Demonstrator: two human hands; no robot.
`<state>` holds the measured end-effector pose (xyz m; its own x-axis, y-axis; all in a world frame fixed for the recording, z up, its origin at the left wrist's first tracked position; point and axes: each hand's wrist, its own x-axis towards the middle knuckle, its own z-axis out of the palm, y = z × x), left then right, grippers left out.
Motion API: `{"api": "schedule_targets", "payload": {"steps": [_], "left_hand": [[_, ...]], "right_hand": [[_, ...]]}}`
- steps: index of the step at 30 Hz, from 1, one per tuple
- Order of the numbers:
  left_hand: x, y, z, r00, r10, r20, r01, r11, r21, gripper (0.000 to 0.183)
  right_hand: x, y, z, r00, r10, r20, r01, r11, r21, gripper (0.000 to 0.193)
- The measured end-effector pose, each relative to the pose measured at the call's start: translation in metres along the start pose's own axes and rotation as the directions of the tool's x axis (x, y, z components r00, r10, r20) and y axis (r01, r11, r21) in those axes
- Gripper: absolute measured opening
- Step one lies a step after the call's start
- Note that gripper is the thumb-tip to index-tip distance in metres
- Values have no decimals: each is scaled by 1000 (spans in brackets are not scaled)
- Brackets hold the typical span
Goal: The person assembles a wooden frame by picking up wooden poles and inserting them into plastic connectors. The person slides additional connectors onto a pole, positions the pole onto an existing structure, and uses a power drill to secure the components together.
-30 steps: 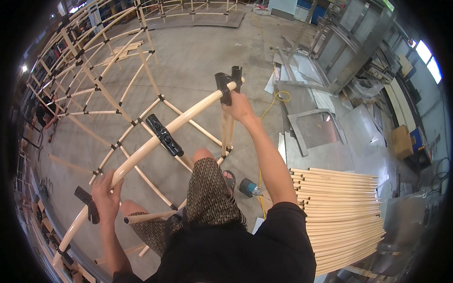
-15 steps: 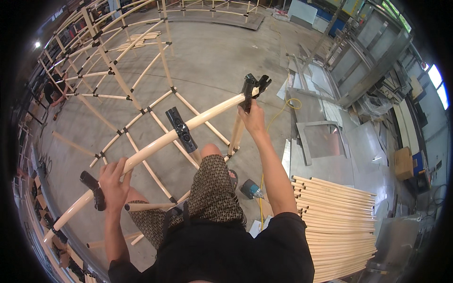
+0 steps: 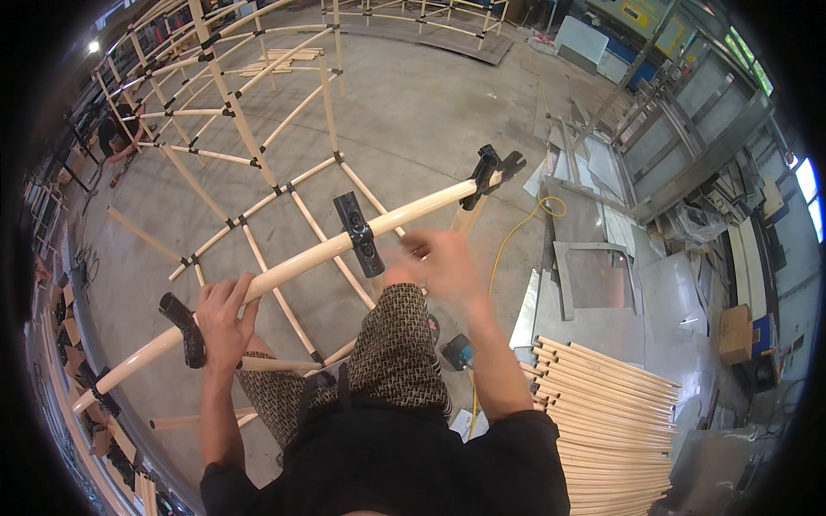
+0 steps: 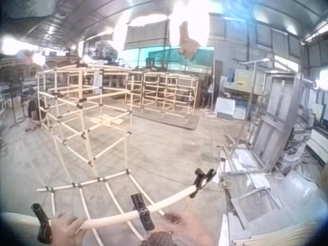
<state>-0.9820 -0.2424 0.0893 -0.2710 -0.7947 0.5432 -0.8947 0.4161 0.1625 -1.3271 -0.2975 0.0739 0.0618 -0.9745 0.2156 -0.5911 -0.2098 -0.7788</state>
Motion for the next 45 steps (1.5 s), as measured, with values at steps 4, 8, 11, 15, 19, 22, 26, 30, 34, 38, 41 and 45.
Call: {"api": "schedule_targets", "payload": {"steps": [4, 8, 11, 15, 19, 22, 26, 30, 34, 38, 41, 45], "left_hand": [[0, 3, 2, 1000, -5, -4, 5, 1000, -2, 38], [3, 5, 2, 1000, -11, -12, 11, 1000, -4, 39], [0, 2, 6, 999, 1, -43, -1, 1000, -11, 39], [-4, 3, 9, 997, -10, -80, 10, 1000, -1, 40], [-7, 6, 16, 994, -57, -97, 57, 998, -7, 41], [-12, 7, 20, 993, -72, -95, 72, 997, 1, 42], [-18, 9, 23, 992, -82, -98, 81, 997, -15, 42], [-19, 9, 26, 990, -88, -113, 89, 996, 4, 42], [-23, 17, 29, 986, -101, -129, 101, 995, -7, 42], [-28, 17, 32, 982, -119, -148, 117, 993, -23, 42], [-32, 13, 33, 979, -154, -133, 149, 988, -47, 39], [-44, 8, 48, 980, -142, -139, 143, 990, -8, 37]], "right_hand": [[-16, -24, 44, 994, -100, -49, 85, 968, -236, 40], [-14, -19, 65, 991, -40, -125, 14, 980, -199, 34], [-14, -17, 74, 983, -61, -173, 24, 977, -210, 31], [-14, -10, 88, 950, -128, -286, 60, 970, -235, 30], [-13, 4, 105, 907, -186, -379, 103, 968, -227, 30], [-14, 10, 113, 896, -183, -405, 103, 972, -212, 31], [-17, 10, 114, 889, -186, -419, 109, 973, -202, 31], [-18, 14, 117, 913, -121, -389, 56, 983, -173, 33], [-21, 25, 121, 892, -123, -435, 92, 992, -91, 34], [-20, 33, 116, 928, -111, -357, 94, 994, -64, 32], [-17, 35, 117, 931, -131, -340, 107, 990, -88, 31], [-25, 29, 115, 963, -48, -266, 53, 999, 12, 36]]}}
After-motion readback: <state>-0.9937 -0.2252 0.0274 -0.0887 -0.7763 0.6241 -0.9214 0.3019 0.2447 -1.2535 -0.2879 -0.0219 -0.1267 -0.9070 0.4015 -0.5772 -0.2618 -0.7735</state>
